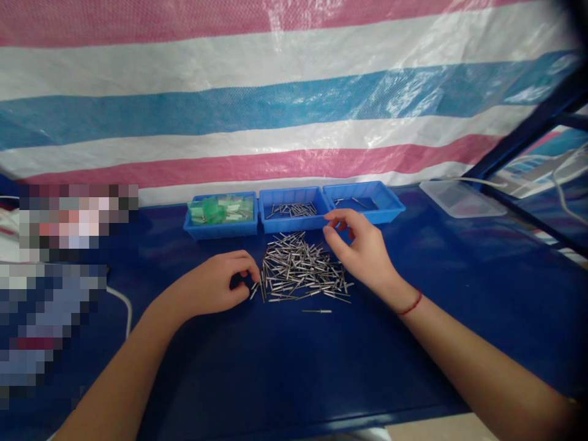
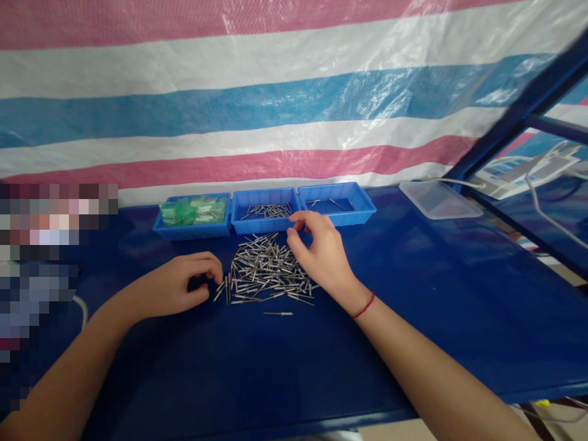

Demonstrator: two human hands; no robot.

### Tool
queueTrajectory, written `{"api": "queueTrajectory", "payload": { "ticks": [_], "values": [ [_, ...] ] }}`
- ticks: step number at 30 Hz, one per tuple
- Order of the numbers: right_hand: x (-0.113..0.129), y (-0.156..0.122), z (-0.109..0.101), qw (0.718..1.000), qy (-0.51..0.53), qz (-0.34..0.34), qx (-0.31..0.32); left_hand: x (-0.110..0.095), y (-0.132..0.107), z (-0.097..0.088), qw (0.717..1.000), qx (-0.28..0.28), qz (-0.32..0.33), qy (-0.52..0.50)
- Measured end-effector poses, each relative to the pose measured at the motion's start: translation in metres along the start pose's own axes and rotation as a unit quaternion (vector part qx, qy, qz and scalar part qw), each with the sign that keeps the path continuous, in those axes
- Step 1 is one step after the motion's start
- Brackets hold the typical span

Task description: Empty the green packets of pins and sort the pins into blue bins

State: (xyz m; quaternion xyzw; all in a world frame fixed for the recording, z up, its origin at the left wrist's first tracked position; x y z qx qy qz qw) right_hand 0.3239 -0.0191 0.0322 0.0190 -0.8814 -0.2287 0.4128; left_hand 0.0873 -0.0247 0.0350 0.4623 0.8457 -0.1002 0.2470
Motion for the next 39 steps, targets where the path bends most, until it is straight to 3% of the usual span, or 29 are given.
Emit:
{"api": "queueTrajectory", "payload": {
  "ticks": [4,12,18,31,39],
  "values": [
    [0.009,-0.009,0.011,0.999,0.008,-0.019,0.043,0.000,-0.004,0.005,0.999,0.027,-0.043,0.015],
    [0.023,-0.017,0.019,0.994,0.007,-0.067,0.084,-0.002,0.006,0.017,0.996,-0.024,-0.036,0.078],
    [0.026,-0.019,0.021,0.992,0.008,-0.082,0.100,-0.004,0.008,0.020,0.985,-0.020,-0.063,0.157],
    [0.033,-0.025,0.029,0.983,0.009,-0.108,0.147,-0.005,0.006,0.019,0.993,-0.024,-0.012,0.118],
    [0.033,-0.025,0.030,0.982,0.012,-0.107,0.155,-0.011,0.009,0.014,0.978,0.004,0.031,0.207]
  ]
}}
Point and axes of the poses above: each hand's wrist, its own y-axis towards the middle knuckle, its own z-axis out of the palm, x = y × z, the point moved 6 cm from there along y, towards the middle knuckle, and after that the axes turned 11 degrees about z, right-handed, at the moved point
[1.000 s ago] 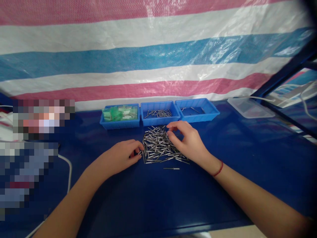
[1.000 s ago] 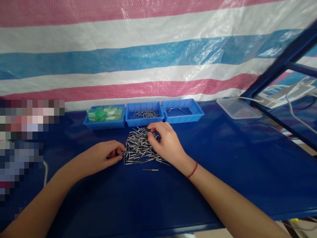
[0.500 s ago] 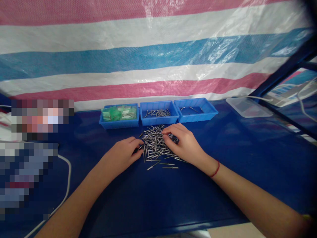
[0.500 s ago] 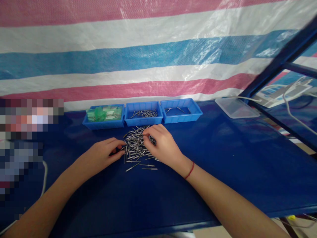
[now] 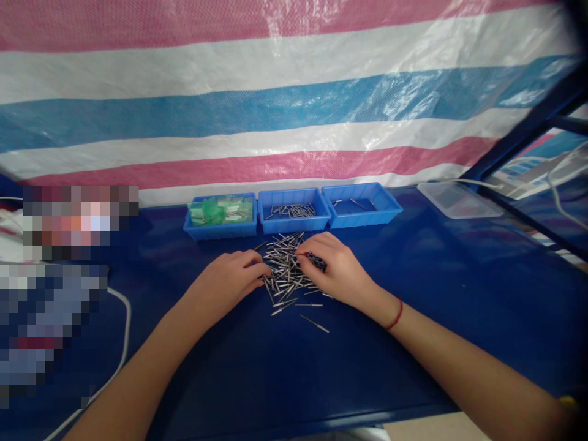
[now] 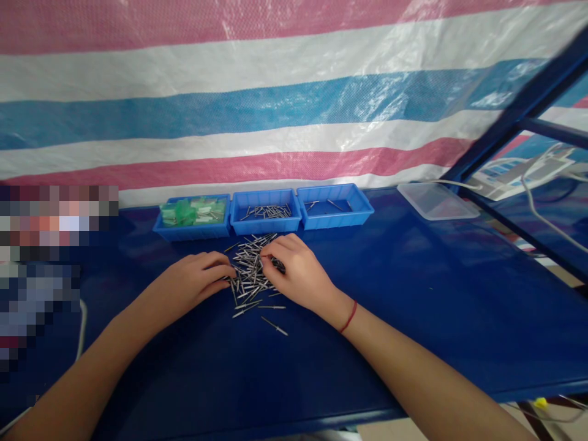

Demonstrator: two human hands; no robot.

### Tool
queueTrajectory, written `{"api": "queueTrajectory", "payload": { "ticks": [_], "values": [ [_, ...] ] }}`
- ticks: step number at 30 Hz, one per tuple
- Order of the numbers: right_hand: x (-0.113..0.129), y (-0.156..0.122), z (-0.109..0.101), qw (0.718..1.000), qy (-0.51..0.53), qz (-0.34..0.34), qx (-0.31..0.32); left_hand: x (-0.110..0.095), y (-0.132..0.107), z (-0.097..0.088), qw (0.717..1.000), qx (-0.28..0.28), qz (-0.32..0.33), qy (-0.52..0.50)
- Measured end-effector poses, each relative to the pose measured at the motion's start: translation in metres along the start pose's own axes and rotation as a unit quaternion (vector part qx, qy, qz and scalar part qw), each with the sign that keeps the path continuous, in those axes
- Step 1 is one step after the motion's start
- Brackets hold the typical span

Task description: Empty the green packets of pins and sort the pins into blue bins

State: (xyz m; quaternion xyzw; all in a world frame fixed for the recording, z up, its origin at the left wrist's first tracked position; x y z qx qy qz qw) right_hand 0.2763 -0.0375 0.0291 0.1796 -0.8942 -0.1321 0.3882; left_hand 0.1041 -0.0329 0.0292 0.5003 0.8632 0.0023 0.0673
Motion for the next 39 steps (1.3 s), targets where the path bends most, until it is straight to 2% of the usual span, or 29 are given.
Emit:
{"api": "queueTrajectory", "payload": {
  "ticks": [5,26,31,35,39],
  "values": [
    [-0.002,-0.001,-0.002,0.999,0.013,0.014,-0.026,-0.006,0.001,0.000,0.999,0.007,0.028,-0.025],
    [-0.005,-0.002,-0.001,0.999,0.004,0.008,-0.040,-0.006,0.002,0.011,0.999,0.022,0.016,-0.038],
    [-0.006,-0.002,-0.001,0.999,0.002,0.010,-0.042,-0.003,0.002,0.007,0.999,0.036,-0.001,-0.040],
    [-0.001,-0.002,-0.002,0.999,0.010,0.000,-0.049,0.004,0.002,-0.007,0.996,-0.033,-0.028,-0.072],
    [0.008,-0.005,-0.003,0.993,0.112,0.001,-0.042,0.002,0.002,-0.010,0.971,-0.112,-0.079,-0.197]
  ]
}}
Point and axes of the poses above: each hand's wrist, its own y-axis towards the middle knuckle, its own z-axis out of the palm, x = y × z, the point moved 6 cm from there along y, towards the middle knuckle, and after that the axes turned 11 degrees about z, right-handed, at the moved point
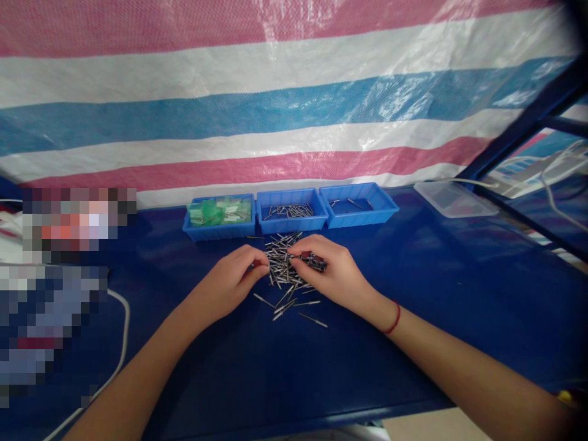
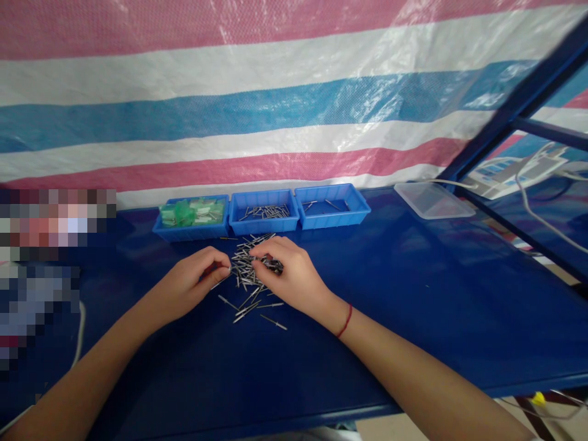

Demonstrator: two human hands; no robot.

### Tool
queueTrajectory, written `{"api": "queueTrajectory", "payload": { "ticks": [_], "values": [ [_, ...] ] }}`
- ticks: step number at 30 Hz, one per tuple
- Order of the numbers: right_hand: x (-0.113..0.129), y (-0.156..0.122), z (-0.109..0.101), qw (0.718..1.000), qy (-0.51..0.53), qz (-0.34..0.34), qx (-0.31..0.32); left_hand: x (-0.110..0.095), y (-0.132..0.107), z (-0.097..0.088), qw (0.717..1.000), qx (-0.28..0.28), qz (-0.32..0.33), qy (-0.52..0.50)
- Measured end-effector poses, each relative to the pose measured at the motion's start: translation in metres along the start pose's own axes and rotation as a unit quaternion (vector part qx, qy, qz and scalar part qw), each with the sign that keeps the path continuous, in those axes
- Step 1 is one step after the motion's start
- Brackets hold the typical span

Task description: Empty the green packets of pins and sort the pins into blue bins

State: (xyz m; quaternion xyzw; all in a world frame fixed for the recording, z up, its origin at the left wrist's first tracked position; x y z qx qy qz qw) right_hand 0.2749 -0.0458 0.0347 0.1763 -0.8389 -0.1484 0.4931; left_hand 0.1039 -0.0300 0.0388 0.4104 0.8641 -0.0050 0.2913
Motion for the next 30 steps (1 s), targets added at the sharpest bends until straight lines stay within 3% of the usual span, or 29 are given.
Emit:
{"api": "queueTrajectory", "payload": {
  "ticks": [6,16,23,30],
  "values": [
    [0.011,-0.004,0.003,0.990,0.136,0.014,0.042,-0.008,0.000,0.018,0.988,-0.015,-0.041,-0.147],
    [0.018,-0.008,0.001,0.989,0.141,0.010,0.030,-0.010,-0.003,0.025,0.969,-0.002,-0.044,-0.241],
    [0.028,-0.009,-0.001,0.992,0.115,-0.048,0.009,-0.015,0.000,0.023,0.981,-0.012,-0.013,-0.193],
    [0.029,-0.007,-0.007,0.996,0.064,-0.057,0.000,-0.020,-0.001,0.006,0.984,-0.118,0.011,-0.130]
  ]
}}
Point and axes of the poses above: each hand's wrist, its own y-axis towards the middle knuckle, its own z-axis out of the palm, x = y × z, the point moved 6 cm from there along y, towards the middle knuckle, and after that the axes turned 11 degrees about z, right-handed, at the moved point
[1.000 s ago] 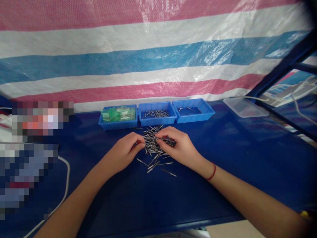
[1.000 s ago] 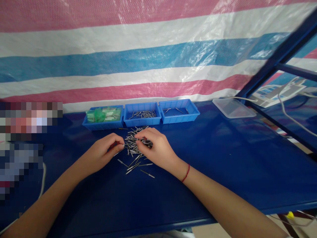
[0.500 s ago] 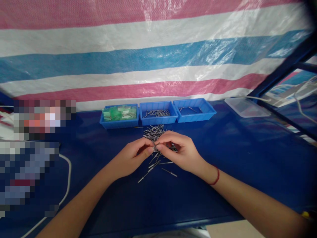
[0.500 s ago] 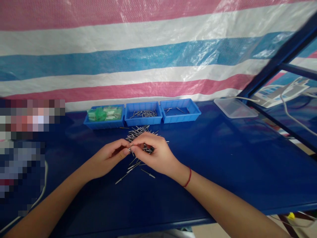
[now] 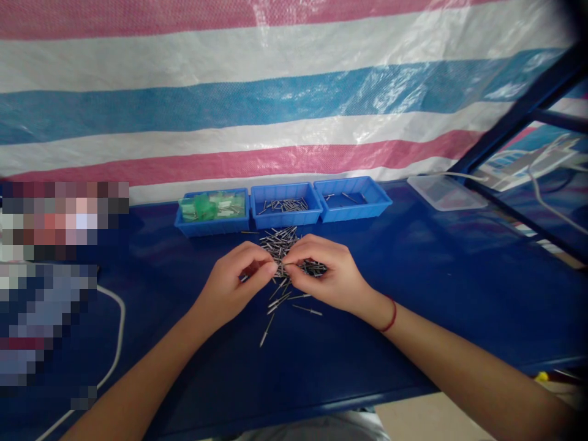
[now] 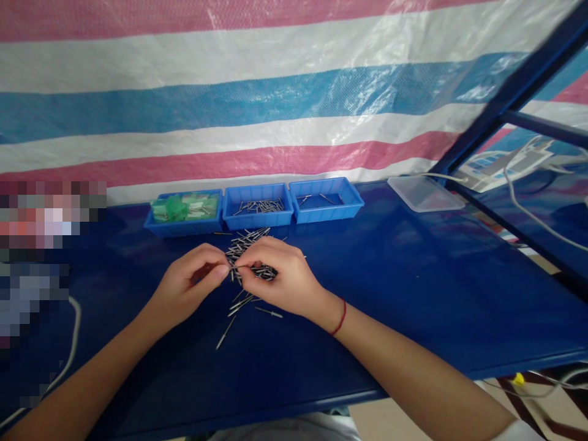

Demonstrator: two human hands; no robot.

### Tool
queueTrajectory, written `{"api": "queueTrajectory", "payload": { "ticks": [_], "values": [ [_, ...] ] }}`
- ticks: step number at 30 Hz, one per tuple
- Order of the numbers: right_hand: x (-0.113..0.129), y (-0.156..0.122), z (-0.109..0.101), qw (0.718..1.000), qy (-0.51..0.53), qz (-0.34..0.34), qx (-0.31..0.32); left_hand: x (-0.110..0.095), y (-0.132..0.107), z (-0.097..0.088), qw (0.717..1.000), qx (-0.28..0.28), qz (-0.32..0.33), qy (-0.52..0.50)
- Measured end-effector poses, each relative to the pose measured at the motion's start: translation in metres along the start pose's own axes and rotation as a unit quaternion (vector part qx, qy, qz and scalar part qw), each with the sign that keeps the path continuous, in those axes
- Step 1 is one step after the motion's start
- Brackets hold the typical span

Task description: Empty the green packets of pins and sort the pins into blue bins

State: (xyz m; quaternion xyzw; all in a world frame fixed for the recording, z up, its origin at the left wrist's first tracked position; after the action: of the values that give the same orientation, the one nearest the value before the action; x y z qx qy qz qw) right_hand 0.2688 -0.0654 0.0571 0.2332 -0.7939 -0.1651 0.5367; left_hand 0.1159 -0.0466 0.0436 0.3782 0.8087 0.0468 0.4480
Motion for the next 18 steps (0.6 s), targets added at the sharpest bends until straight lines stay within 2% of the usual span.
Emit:
{"api": "queueTrajectory", "payload": {
  "ticks": [2,5,7,9,11,13,16,18],
  "values": [
    [-0.001,0.000,0.003,1.000,-0.010,0.005,0.020,-0.002,-0.001,-0.004,0.999,-0.022,0.005,0.023],
    [-0.010,0.001,0.005,0.999,-0.020,0.026,0.031,-0.004,-0.002,-0.003,1.000,-0.009,0.025,0.005],
    [-0.023,0.004,-0.005,0.997,-0.040,0.057,-0.028,-0.003,-0.003,-0.002,0.999,0.021,0.029,-0.010],
    [-0.042,0.008,-0.027,0.983,-0.067,0.104,-0.137,0.000,-0.002,0.000,0.998,0.058,0.020,0.012],
    [-0.065,0.010,-0.054,0.953,-0.078,0.156,-0.248,0.003,-0.002,0.001,0.992,0.106,0.020,0.061],
    [-0.088,0.011,-0.078,0.921,-0.077,0.212,-0.319,0.004,0.000,0.002,0.982,0.147,0.038,0.116],
    [-0.111,0.011,-0.101,0.891,-0.088,0.259,-0.362,0.004,0.001,0.000,0.966,0.183,0.068,0.171],
    [-0.117,0.014,-0.104,0.900,-0.088,0.255,-0.342,0.000,0.000,0.001,0.957,0.211,0.078,0.180]
  ]
}}
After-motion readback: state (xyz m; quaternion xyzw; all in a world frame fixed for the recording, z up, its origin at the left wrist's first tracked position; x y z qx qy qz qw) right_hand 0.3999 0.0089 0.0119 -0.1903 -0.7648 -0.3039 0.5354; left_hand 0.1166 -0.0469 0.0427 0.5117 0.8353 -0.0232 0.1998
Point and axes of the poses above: each hand's wrist, its own y-axis towards the middle knuckle, its own z-axis out of the palm, x = y × z, the point moved 6 cm from there along y, towards the middle knuckle, and after that the axes turned 11 degrees about z, right-handed, at the moved point
